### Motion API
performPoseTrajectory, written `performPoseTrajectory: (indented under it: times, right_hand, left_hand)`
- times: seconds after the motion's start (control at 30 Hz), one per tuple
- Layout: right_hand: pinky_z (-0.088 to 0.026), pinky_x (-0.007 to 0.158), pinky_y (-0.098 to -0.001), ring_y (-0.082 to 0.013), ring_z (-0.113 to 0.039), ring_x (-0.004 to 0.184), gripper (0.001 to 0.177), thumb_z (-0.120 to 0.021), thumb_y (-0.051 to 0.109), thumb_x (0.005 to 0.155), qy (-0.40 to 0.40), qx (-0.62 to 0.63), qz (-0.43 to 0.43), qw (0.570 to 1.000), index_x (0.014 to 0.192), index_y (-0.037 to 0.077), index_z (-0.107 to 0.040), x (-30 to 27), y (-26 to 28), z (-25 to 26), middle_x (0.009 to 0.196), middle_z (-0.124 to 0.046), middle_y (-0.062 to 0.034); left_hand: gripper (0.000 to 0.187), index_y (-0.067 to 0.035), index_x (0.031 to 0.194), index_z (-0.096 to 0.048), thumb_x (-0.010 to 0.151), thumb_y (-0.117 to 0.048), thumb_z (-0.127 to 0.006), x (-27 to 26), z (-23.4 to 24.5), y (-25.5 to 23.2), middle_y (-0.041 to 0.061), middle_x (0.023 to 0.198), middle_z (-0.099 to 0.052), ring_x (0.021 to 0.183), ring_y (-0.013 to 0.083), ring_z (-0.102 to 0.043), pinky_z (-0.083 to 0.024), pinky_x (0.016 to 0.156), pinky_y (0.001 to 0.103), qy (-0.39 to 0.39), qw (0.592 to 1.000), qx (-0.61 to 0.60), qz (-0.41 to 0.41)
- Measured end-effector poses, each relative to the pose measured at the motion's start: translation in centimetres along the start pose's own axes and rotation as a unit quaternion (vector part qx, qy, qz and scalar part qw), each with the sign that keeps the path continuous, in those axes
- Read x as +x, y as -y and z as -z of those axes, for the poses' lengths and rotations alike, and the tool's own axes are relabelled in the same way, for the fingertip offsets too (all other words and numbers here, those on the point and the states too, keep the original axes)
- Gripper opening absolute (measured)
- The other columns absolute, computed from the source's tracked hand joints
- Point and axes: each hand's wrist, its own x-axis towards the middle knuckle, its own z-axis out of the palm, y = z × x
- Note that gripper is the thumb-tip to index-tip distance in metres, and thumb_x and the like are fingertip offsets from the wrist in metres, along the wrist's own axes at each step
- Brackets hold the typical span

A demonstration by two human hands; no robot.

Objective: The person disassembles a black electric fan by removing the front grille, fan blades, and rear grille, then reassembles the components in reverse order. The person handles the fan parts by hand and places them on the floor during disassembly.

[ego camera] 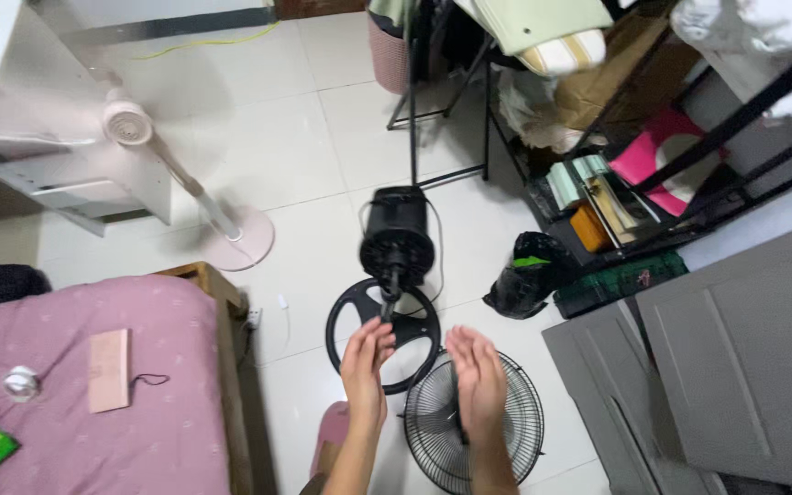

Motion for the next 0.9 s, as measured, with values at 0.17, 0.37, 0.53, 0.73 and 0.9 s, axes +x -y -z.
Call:
performPoseTrajectory:
  times: [0.17, 0.37, 0.53, 0.73, 0.9]
  right_hand:
    - [-0.048, 0.112, -0.0429, -0.0331, -0.062, 0.122, 0.033, -0.047, 0.009, 0.105, 0.047, -0.046, 0.026, 0.998, 0.127, -0.014, -0.058, 5.3, 1.3, -5.6, 0.128, -0.063, -0.0246]
    - [-0.041, 0.115, -0.0382, -0.0317, -0.057, 0.135, 0.033, -0.056, 0.017, 0.105, 0.070, -0.438, 0.256, 0.859, 0.130, -0.001, -0.066, 14.4, -0.1, -9.8, 0.139, -0.064, -0.0196]
    - [-0.032, 0.114, -0.0492, -0.0525, -0.035, 0.141, 0.078, -0.067, 0.047, 0.096, -0.013, -0.597, 0.147, 0.789, 0.154, 0.001, -0.042, 18.6, -2.7, -11.9, 0.149, -0.038, -0.0405]
    - [-0.045, 0.107, -0.0446, -0.0474, -0.055, 0.128, 0.100, -0.073, 0.068, 0.082, -0.082, -0.600, -0.076, 0.792, 0.152, 0.003, -0.045, 18.4, -2.1, -13.8, 0.134, -0.056, -0.0374]
    - [-0.057, 0.092, -0.0351, -0.0305, -0.073, 0.108, 0.096, -0.075, 0.060, 0.079, -0.112, -0.522, -0.056, 0.844, 0.151, 0.003, -0.045, 15.7, -1.5, -14.4, 0.117, -0.072, -0.0249]
  left_hand:
    - [0.032, -0.003, 0.130, -0.066, 0.100, -0.014, -0.061, 7.7, -0.1, -3.5, 0.010, 0.120, -0.071, 0.097, 0.0154, -0.062, -0.047, 0.082, 0.031, -0.006, 0.996, 0.082, 0.037]
    - [0.034, -0.004, 0.128, -0.068, 0.095, -0.013, -0.066, 18.8, 0.3, -3.7, 0.013, 0.127, -0.066, 0.117, 0.0210, -0.063, -0.051, 0.098, 0.030, 0.096, 0.926, 0.337, -0.145]
    - [0.093, 0.004, 0.151, -0.034, 0.090, -0.047, -0.081, 24.7, -2.5, -0.5, 0.023, 0.141, -0.052, 0.130, 0.0282, -0.055, -0.045, 0.108, 0.037, 0.119, 0.923, 0.360, 0.069]
    - [0.109, 0.006, 0.149, -0.034, 0.069, -0.052, -0.080, 23.9, -4.5, -1.3, 0.025, 0.126, -0.063, 0.106, 0.0326, -0.070, -0.062, 0.077, 0.044, 0.134, 0.903, 0.252, 0.320]
    - [0.100, 0.002, 0.149, -0.033, 0.075, -0.042, -0.082, 22.7, -4.2, -3.0, 0.023, 0.125, -0.066, 0.103, 0.0271, -0.073, -0.062, 0.081, 0.039, 0.157, 0.913, 0.243, 0.288]
